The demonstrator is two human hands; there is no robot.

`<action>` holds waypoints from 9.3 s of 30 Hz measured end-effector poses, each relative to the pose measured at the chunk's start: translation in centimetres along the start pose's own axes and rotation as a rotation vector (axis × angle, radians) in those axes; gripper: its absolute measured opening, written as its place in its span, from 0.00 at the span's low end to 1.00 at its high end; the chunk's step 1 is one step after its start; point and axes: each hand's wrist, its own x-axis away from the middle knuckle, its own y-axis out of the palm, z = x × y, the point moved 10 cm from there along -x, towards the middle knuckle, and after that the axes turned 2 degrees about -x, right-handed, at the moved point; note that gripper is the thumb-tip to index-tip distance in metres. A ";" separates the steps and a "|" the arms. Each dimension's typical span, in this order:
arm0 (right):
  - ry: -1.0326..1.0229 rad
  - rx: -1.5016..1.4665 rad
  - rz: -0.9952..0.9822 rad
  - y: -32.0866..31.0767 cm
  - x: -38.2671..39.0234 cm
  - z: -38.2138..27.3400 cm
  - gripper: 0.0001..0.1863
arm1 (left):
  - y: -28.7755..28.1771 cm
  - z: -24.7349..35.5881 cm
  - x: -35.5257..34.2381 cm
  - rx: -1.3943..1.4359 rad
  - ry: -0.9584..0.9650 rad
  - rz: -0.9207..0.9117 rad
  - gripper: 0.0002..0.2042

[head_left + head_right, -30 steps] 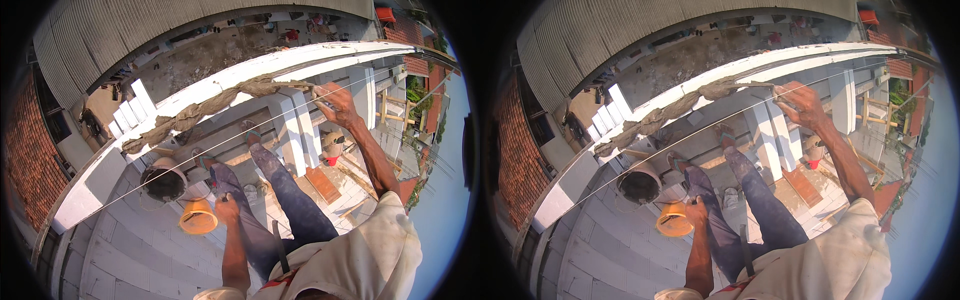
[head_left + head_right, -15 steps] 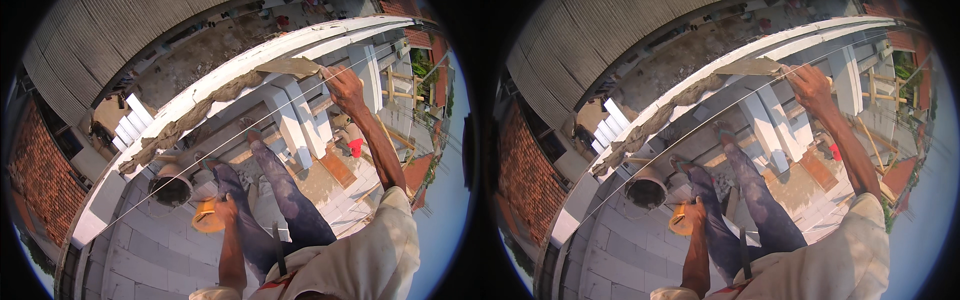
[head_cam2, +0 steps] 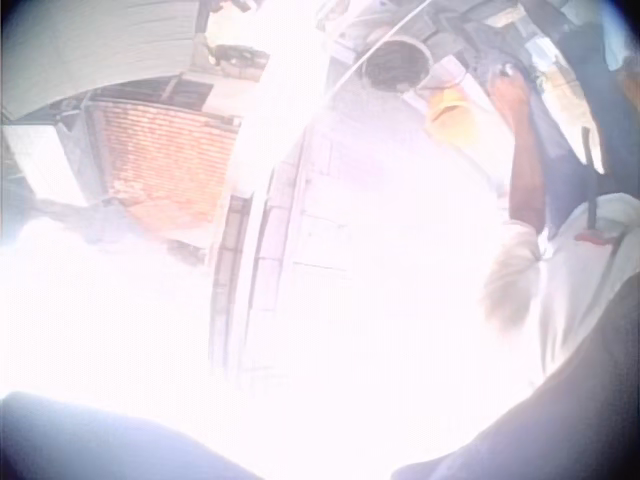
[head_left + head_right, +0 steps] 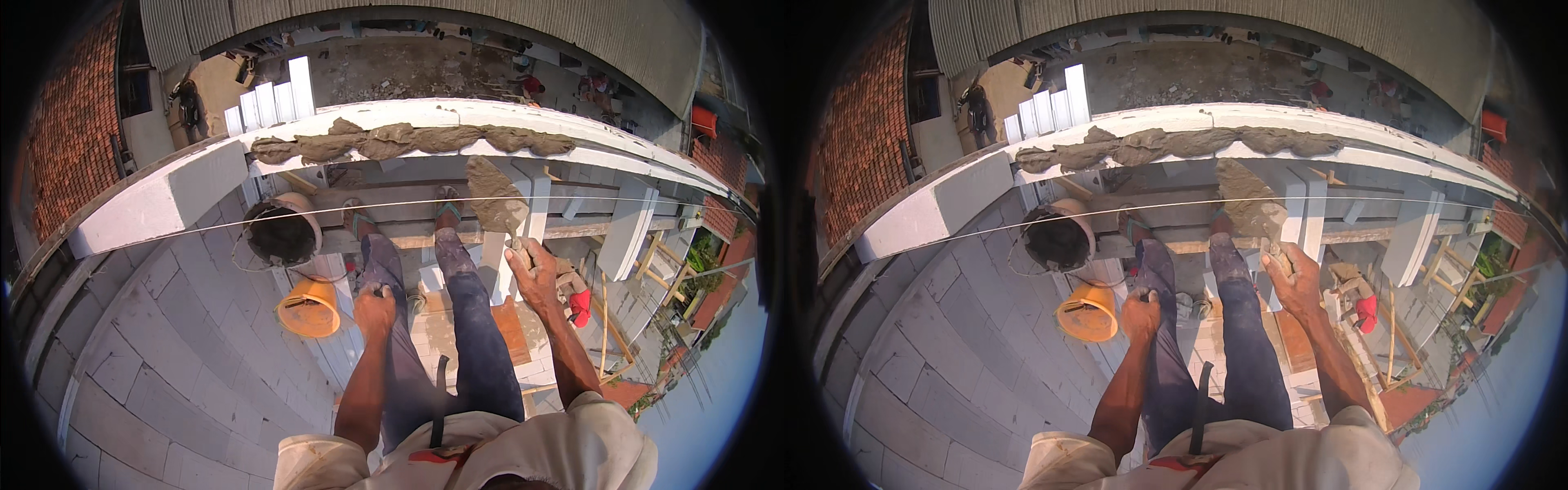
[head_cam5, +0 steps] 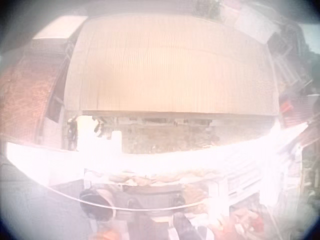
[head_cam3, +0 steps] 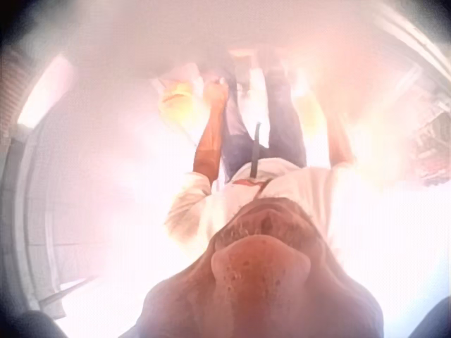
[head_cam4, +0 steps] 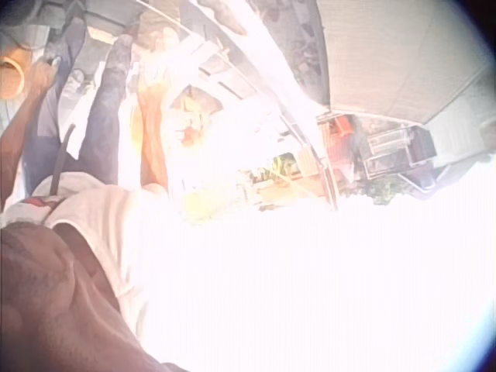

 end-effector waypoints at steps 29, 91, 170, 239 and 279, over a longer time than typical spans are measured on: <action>-1.001 1.415 -0.990 73.7 -4.1 1.0 0.10 | 3.6 -9.1 3.1 0.648 -0.265 0.184 0.16; 0.135 0.179 0.319 -11.2 2.7 7.3 0.08 | -1.9 1.3 -0.3 -0.023 0.022 -0.066 0.20; -0.293 -0.598 -0.160 40.3 0.4 -23.6 0.10 | 3.4 -7.3 1.2 0.356 -0.069 0.244 0.20; 0.666 0.279 0.426 5.8 4.9 49.4 0.35 | 3.5 18.1 -1.1 -0.734 0.715 -0.139 0.17; -0.536 1.100 -0.118 -22.4 4.5 -38.5 0.42 | -1.5 -25.6 18.6 0.682 -0.166 0.204 0.23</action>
